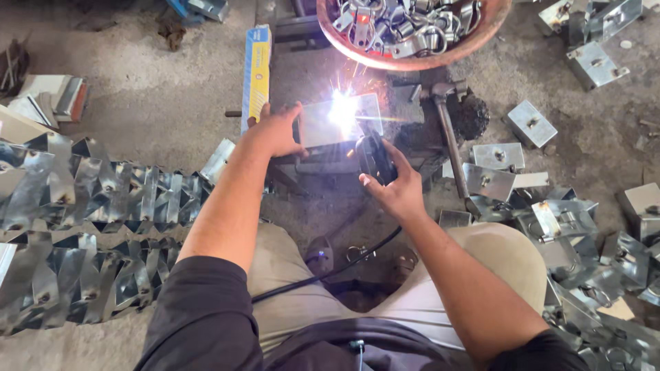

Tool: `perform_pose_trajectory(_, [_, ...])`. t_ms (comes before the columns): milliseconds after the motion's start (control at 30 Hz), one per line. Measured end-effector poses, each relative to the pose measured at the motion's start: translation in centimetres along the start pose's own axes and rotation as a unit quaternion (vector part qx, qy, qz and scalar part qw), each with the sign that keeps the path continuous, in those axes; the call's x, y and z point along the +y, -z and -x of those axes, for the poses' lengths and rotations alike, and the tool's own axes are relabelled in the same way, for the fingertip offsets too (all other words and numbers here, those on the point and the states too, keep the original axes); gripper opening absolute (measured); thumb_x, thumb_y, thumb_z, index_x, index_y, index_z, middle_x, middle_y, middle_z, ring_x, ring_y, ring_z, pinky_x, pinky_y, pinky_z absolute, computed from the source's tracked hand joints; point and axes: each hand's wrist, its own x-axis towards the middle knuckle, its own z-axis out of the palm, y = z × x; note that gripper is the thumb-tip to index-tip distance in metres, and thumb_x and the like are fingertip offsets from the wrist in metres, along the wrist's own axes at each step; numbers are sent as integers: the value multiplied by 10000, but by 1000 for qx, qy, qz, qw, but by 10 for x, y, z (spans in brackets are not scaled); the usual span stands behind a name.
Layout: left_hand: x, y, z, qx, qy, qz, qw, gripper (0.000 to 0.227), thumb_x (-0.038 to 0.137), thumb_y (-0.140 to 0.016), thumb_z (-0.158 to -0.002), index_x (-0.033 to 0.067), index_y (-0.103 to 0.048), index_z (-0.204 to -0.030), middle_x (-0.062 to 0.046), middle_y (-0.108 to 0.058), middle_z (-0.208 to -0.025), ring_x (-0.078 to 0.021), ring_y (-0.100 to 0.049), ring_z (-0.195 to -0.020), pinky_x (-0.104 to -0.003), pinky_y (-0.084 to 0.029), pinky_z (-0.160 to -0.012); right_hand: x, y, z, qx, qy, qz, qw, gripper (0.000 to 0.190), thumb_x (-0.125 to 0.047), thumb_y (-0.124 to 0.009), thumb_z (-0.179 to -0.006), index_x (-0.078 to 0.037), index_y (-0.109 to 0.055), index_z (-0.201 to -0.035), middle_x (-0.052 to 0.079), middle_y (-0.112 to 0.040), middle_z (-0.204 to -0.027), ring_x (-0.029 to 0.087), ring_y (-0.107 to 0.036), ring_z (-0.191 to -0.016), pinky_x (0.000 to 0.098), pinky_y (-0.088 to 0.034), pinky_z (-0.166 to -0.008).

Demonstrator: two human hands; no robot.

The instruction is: The person repeatedly picks up metal plates and eye bolts, places them on a work surface, and welds them together using a handheld welding torch. After welding, the person uses a hammer to tap the assembly and then discards the finished part onto a pile.

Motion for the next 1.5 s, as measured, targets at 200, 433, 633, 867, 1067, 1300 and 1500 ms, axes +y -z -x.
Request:
perform_pose_trajectory(200, [0,-3,-6,0,5,-5,1000,1273,502,-939,-614,299,-181,-1615,26,-285,-1664,-422,-145,-1538,-687,-247,-1164,2,1,0,-3,-32,-17,999,771,-251,-858,-771,-121,-554,-1468,80,-736,-1047,139,-690,-883,302,-555,-837])
perform_pose_trajectory(433, [-3,-6,-9,13,-2,-2,1000,1289,505,-947,-604,288,-173,-1612,35,-301,-1664,-427,-151,-1536,-724,-248,-1143,4,0,3,-21,-31,-28,999,799,-293,-854,-779,-119,-531,-1490,64,-754,-996,122,-707,-890,284,-566,-821])
perform_pose_trajectory(633, [-1,-6,-8,3,14,7,1000,1294,500,-944,-604,327,-168,-1625,32,-311,-1669,-433,-147,-1550,-726,-249,-1156,8,-2,3,-13,26,-1,1000,827,-286,-878,-796,-91,-501,-1506,79,-746,-1102,137,-713,-964,302,-557,-868])
perform_pose_trajectory(867, [2,0,-3,-17,26,16,999,1308,503,-942,-619,346,-141,-1641,-5,-360,-1649,-427,-148,-1561,-700,-206,-1195,4,-2,3,-27,-49,9,998,827,-304,-871,-772,-122,-521,-1499,99,-729,-1042,167,-685,-929,328,-555,-857])
perform_pose_trajectory(1067, [3,-1,-4,-22,34,23,999,1302,503,-937,-621,361,-127,-1631,-14,-342,-1651,-419,-120,-1559,-685,-188,-1202,4,-2,4,-19,-20,0,1000,788,-312,-871,-774,-106,-535,-1456,82,-735,-1128,167,-686,-979,337,-550,-904])
perform_pose_trajectory(1300, [-3,-5,-7,-5,14,23,1000,1294,495,-937,-630,345,-134,-1634,-38,-347,-1648,-440,-121,-1555,-699,-199,-1188,2,-1,4,-18,-17,39,999,816,-335,-882,-767,-123,-540,-1477,130,-708,-1228,225,-651,-1108,388,-516,-969])
perform_pose_trajectory(1500, [-8,-6,-6,-4,7,33,999,1286,512,-927,-622,357,-164,-1645,-73,-369,-1644,-438,-164,-1559,-654,-222,-1216,11,-2,5,-18,12,22,1000,812,-306,-869,-785,-93,-522,-1488,145,-691,-1297,280,-646,-1162,424,-511,-992])
